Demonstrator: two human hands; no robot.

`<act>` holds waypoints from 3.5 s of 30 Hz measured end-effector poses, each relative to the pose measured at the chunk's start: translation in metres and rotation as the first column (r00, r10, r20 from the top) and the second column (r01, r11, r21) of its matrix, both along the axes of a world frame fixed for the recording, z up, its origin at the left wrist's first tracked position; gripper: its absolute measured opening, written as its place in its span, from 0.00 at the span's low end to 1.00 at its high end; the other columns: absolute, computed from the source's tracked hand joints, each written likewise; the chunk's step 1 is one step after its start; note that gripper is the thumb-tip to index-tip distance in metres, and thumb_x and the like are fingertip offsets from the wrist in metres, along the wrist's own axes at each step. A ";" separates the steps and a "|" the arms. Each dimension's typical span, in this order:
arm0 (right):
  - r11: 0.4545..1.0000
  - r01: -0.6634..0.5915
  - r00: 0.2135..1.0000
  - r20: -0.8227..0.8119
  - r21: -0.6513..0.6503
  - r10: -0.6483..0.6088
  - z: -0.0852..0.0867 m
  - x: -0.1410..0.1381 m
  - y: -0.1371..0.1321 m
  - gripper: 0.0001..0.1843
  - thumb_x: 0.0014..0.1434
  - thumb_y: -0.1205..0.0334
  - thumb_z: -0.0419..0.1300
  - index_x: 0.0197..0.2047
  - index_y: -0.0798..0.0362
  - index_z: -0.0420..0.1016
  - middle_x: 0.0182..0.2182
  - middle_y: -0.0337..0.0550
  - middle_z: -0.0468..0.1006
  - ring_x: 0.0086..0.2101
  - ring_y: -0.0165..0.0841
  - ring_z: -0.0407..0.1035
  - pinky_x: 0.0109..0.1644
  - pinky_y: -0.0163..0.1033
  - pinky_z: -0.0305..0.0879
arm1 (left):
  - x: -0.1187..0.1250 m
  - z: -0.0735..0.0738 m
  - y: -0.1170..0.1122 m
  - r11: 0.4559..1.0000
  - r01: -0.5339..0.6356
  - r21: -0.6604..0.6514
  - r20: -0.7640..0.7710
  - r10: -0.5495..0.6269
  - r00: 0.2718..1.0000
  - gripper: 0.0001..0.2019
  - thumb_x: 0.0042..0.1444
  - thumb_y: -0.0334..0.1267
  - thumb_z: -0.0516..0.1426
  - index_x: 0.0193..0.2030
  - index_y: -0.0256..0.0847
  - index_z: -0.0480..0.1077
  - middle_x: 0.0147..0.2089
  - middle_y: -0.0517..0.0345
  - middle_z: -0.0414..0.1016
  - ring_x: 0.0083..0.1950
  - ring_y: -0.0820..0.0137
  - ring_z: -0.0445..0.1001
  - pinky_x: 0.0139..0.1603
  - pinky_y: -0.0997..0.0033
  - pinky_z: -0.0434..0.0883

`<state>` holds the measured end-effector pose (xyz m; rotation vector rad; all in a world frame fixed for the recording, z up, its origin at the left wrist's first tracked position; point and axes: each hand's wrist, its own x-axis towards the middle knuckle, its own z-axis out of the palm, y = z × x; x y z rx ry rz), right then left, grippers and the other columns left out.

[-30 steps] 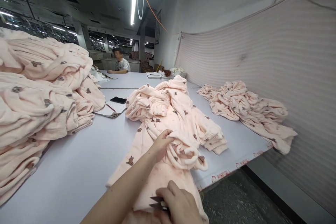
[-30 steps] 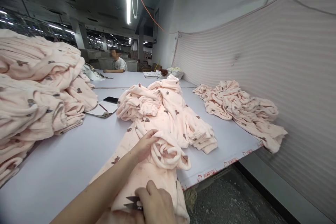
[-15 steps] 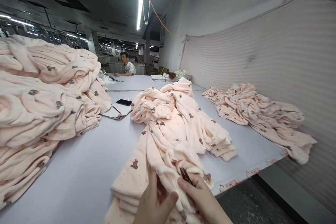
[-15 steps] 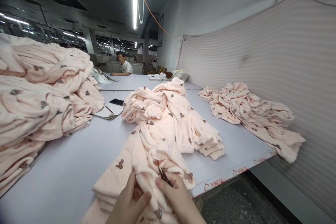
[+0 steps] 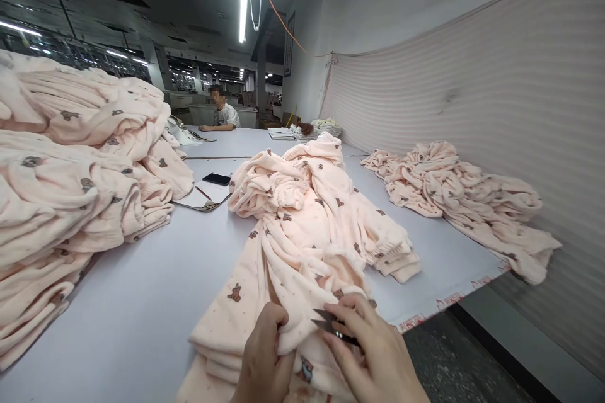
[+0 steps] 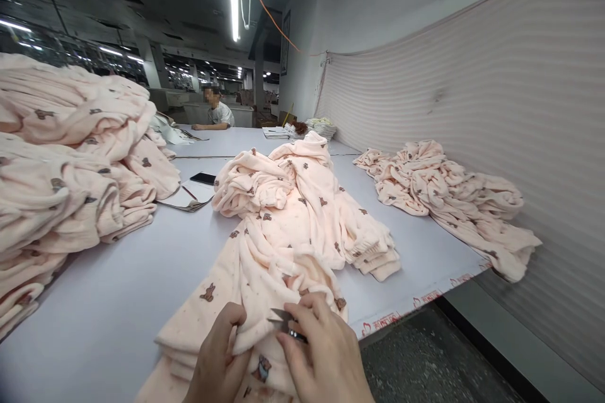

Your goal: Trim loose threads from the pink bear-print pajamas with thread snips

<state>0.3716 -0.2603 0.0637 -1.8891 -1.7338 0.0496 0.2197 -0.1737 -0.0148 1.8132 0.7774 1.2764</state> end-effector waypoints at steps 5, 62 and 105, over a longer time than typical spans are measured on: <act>1.000 -0.008 0.996 0.084 -0.007 0.009 -0.007 -0.009 0.007 0.12 0.61 0.62 0.54 0.46 0.45 0.73 0.38 0.40 0.77 0.35 0.36 0.73 0.37 0.37 0.67 | 0.001 0.003 0.001 0.995 -0.019 -0.095 -0.019 0.017 1.000 0.04 0.53 0.32 0.51 0.34 0.46 0.60 0.28 0.65 0.56 0.28 0.70 0.60 0.31 0.73 0.62; 0.997 0.048 0.985 -0.169 0.064 -0.037 -0.012 0.010 0.030 0.11 0.62 0.60 0.54 0.45 0.43 0.76 0.42 0.39 0.78 0.40 0.34 0.74 0.41 0.35 0.70 | 0.008 0.060 0.038 0.362 0.675 -0.642 0.568 -0.367 0.737 0.16 0.62 0.43 0.53 0.44 0.34 0.76 0.41 0.48 0.81 0.45 0.62 0.75 0.47 0.65 0.69; 1.000 0.002 0.999 0.045 -0.009 -0.002 -0.002 0.001 0.013 0.12 0.63 0.61 0.51 0.49 0.44 0.70 0.38 0.40 0.74 0.37 0.35 0.73 0.36 0.36 0.68 | 0.009 0.010 0.018 0.986 0.063 0.155 -0.041 -0.057 0.998 0.14 0.48 0.22 0.49 0.38 0.46 0.61 0.41 0.57 0.69 0.46 0.66 0.70 0.43 0.70 0.69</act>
